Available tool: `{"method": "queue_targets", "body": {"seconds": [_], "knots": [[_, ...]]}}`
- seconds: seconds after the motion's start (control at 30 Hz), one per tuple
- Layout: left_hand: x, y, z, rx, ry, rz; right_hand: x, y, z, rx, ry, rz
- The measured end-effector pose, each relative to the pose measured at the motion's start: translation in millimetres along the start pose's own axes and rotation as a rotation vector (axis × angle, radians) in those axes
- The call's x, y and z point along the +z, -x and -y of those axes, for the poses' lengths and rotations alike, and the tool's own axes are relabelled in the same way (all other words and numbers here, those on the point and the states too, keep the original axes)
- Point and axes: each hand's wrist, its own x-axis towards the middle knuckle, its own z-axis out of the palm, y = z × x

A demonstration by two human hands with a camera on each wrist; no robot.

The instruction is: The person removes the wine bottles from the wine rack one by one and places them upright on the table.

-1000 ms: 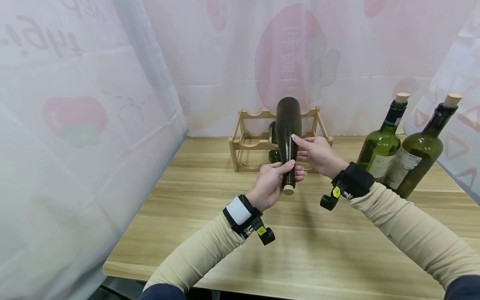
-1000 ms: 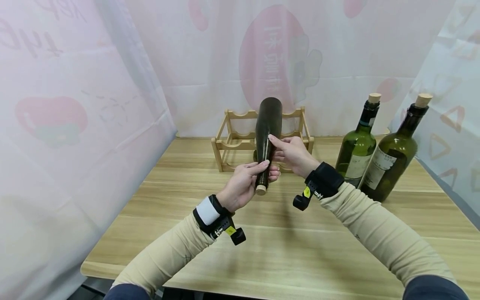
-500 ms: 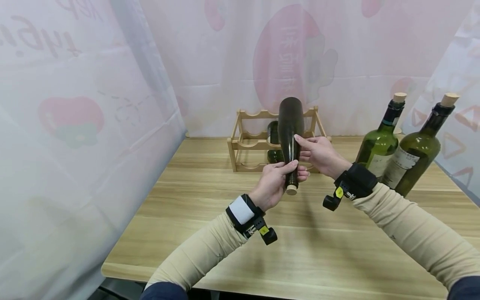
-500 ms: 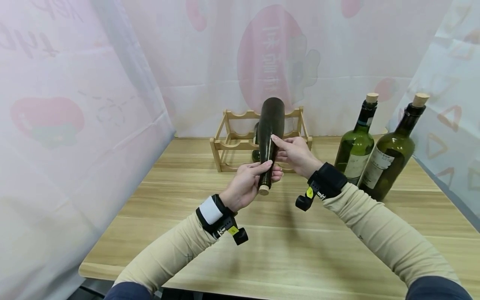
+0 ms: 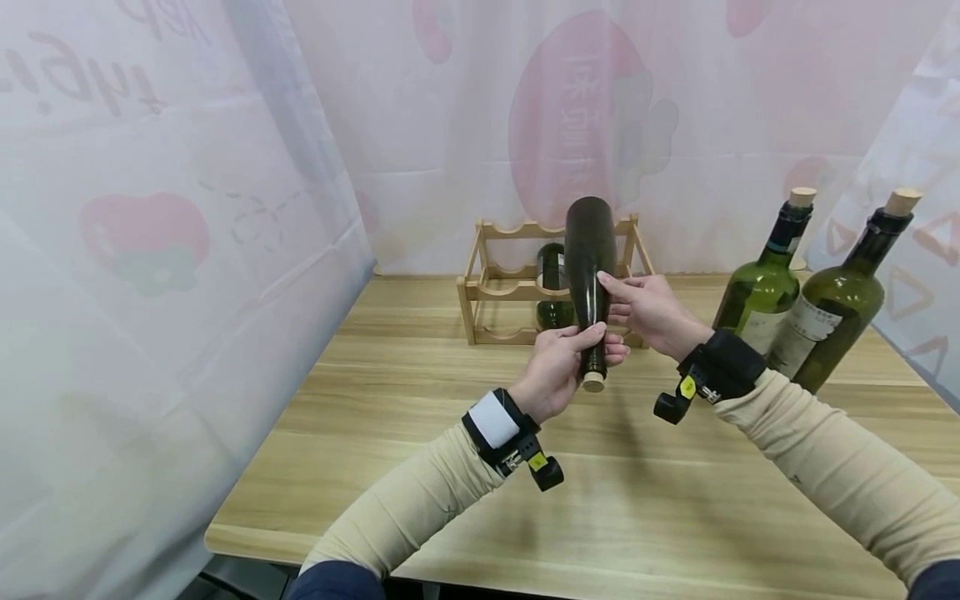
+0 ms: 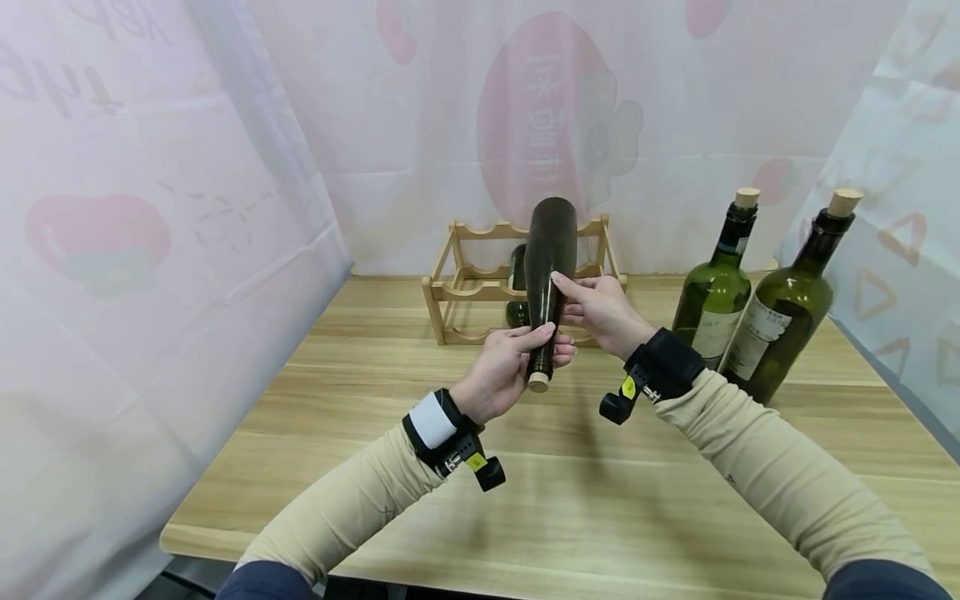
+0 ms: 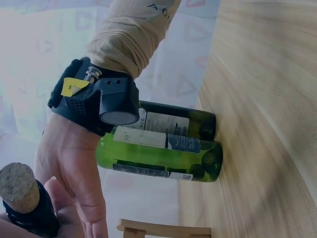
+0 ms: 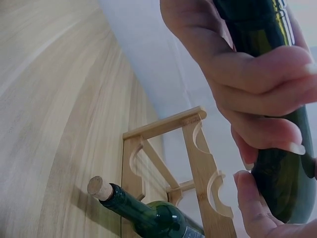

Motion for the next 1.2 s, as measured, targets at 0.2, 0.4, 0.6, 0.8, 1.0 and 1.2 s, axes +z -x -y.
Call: {"method": "queue_targets", "body": {"seconds": [0.2,0.4,0.6,0.8,1.0,1.2], "knots": [[2.0,0.2,1.1,-0.001,-0.004,0.003,-3.9,0.7,-0.4,0.007,-0.006,0.006],[3.7,-0.9,2.8,0.0,-0.003,0.02,-7.7,3.2,0.5,0.014,0.005,0.018],[6.1,-1.9,5.4,-0.006,-0.005,0.028,-10.4,5.4,0.3,0.005,-0.01,0.023],[9.9,-3.1,7.3,0.001,0.004,0.037,-12.8,6.9,-0.2,-0.012,-0.051,0.019],[12.8,-3.5,9.1,-0.006,-0.017,0.028,-15.6,9.8,-0.3,-0.006,-0.071,0.01],[16.1,-4.5,10.2,-0.008,-0.025,0.044,-20.2,14.4,1.0,0.001,-0.069,-0.004]]}}
